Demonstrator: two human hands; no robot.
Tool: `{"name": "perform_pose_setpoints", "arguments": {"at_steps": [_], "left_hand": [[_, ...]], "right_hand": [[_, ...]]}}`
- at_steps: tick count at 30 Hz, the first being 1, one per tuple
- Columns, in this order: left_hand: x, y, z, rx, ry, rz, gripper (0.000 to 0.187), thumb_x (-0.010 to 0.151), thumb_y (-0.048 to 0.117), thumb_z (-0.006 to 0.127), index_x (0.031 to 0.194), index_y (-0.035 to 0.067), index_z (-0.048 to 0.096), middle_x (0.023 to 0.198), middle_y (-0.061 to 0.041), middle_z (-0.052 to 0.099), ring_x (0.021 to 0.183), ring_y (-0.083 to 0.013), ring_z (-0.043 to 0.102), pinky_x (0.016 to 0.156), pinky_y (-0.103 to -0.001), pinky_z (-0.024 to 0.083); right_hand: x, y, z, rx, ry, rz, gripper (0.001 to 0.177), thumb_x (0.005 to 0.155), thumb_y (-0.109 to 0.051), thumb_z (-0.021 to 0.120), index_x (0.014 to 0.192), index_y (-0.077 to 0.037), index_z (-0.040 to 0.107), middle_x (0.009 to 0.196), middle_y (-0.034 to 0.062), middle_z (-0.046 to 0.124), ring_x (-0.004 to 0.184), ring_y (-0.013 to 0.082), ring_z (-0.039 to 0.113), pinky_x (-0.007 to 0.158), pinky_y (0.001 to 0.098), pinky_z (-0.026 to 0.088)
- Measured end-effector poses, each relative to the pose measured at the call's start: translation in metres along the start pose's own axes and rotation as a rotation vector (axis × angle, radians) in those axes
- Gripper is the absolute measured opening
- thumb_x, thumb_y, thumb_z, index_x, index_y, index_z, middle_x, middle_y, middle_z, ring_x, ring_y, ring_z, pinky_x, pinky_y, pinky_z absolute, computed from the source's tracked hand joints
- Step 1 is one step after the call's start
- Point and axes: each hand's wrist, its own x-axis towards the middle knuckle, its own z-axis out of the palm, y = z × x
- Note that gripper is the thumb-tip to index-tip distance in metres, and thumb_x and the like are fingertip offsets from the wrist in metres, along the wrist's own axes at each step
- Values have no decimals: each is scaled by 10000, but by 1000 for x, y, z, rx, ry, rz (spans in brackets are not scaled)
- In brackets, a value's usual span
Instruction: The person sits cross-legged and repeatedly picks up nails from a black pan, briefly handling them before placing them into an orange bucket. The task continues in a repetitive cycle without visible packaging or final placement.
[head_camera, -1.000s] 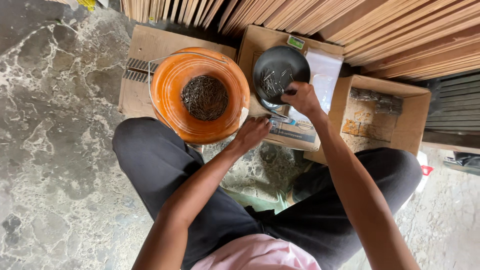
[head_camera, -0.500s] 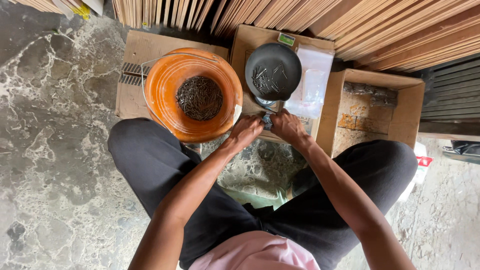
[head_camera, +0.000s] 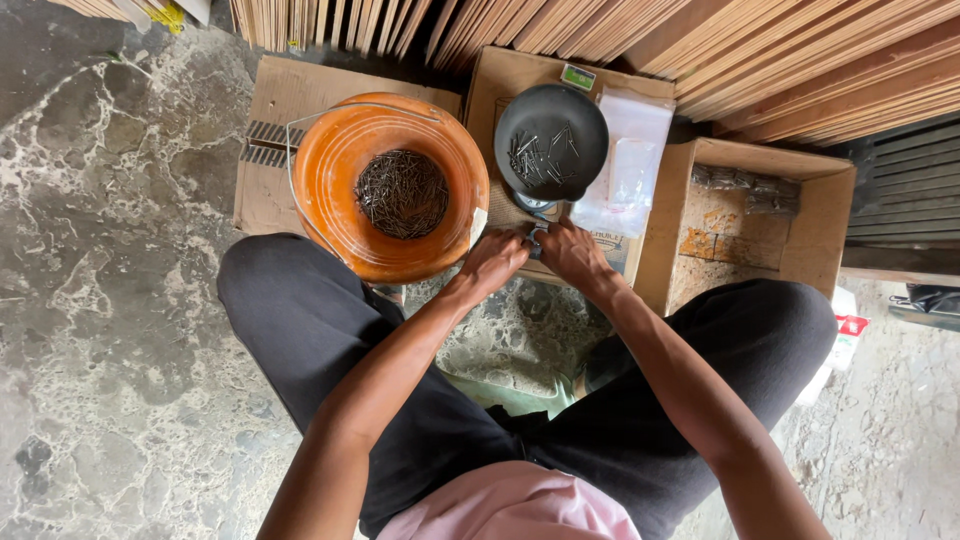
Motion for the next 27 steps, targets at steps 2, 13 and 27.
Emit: {"name": "perform_pose_setpoints", "arguments": {"at_steps": [2,13,27], "left_hand": [[4,1,-11,19,-14,-8,131,760,-21,525,799,29,640,755,-156,620,659,-265,606,523,-337,481],[25,4,-22,-158,1,-37,116,765,-22,518,795,-16,630,770,-209,620,630,-310,605,502,-370,480],[13,-7,10,8,23,8,125,764,-42,560,853,23,619,761,-184,615,663,-293,608,535,-348,486]], "right_hand": [[-4,2,3,78,-5,28,106,775,-91,612,875,-63,633,741,155,611,812,325,612,582,405,548],[-7,-9,-49,426,45,106,55,824,-102,643,861,-75,674,776,160,624,761,301,613,614,364,545],[-9,5,-13,106,-24,54,113,821,-151,597,871,-168,696,798,59,568,790,229,600,605,350,552]]}}
